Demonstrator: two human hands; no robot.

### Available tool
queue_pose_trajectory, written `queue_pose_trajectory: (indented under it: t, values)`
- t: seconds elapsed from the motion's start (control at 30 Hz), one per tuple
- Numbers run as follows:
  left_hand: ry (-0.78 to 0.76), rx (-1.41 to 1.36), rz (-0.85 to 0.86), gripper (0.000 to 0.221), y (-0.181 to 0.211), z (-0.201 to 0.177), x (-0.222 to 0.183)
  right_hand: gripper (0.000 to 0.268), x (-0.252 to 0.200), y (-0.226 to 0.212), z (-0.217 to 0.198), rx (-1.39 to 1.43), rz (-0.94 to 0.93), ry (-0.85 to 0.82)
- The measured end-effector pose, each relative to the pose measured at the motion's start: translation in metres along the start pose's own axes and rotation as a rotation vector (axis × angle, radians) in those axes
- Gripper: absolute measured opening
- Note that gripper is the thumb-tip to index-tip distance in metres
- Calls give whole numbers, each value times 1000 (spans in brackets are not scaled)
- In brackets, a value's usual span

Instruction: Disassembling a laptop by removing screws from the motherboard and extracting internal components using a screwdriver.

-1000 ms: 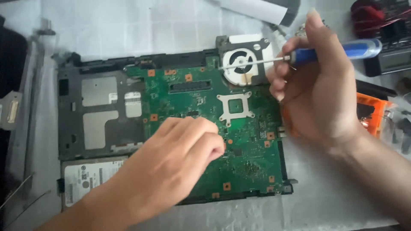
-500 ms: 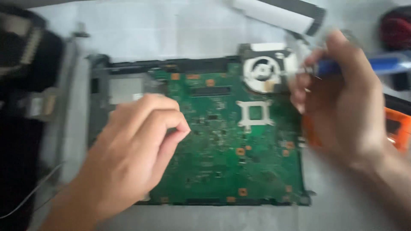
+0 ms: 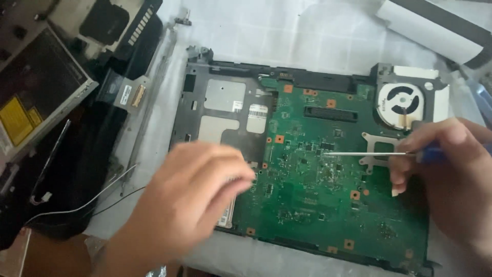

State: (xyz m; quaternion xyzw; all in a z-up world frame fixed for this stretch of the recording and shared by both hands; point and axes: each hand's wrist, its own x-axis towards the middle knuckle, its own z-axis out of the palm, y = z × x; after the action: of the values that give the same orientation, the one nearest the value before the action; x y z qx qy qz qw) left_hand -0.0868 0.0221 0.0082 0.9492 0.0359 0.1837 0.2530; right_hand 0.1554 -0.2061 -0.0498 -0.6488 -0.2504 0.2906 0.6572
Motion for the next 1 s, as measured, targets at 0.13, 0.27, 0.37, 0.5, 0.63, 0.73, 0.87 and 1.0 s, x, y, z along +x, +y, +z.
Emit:
queue_pose_trajectory:
  t: [0.13,0.27,0.37,0.5,0.63,0.73,0.87,1.0]
  values:
    - [-54,-147,59,4,7,16,-5,44,-7,-9,11,-96,9,34]
    - [-65,-140,87,8,10,32,-4,46,-19,-25,22,-252,-3,26]
    - [-95,-196,115,7,12,34,-2,37,-32,-32,33,-354,-64,17]
    - [-90,-154,145,9,13,36,-1,32,-33,-29,26,-412,-65,-115]
    - [-91,-105,185,13,8,30,1,37,-40,-29,35,-329,-58,-48]
    - [-151,-200,16,26,2,12,5,39,-40,-34,42,-344,-37,-14]
    - [-47,-310,-89,7,-6,-3,-8,40,-41,-28,37,-330,-43,-38]
    - [-42,-357,-103,9,-10,-2,-11,40,-43,-17,31,-335,-29,-33]
